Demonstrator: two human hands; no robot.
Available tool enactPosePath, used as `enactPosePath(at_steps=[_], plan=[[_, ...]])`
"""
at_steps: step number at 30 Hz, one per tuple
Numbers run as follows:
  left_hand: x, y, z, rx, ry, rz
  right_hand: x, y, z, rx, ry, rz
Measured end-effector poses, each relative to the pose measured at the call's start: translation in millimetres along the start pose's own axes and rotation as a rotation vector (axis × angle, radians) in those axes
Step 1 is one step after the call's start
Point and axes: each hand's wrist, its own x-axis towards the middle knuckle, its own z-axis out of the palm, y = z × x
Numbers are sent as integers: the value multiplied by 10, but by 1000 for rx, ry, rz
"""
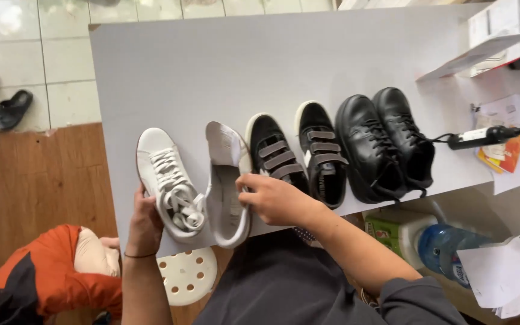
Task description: The person organizes several pairs of shoes on a counter, performs a brief cleaning with a sponge, and then laces a pair of white sneakers.
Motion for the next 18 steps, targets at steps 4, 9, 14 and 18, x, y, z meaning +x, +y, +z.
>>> enactPosePath(at_steps=[4,9,14,18], plan=[[-134,172,-16,655,67,147,18,-22,80,15,51,-16],[-766,400,270,1013,275,266,55,-101,86,113,74,-9],[-1044,130,417,1694,74,551,98,-135,219,89,89,84],[-954,-164,345,1766,13,610,70,-140,324,84,150,132]])
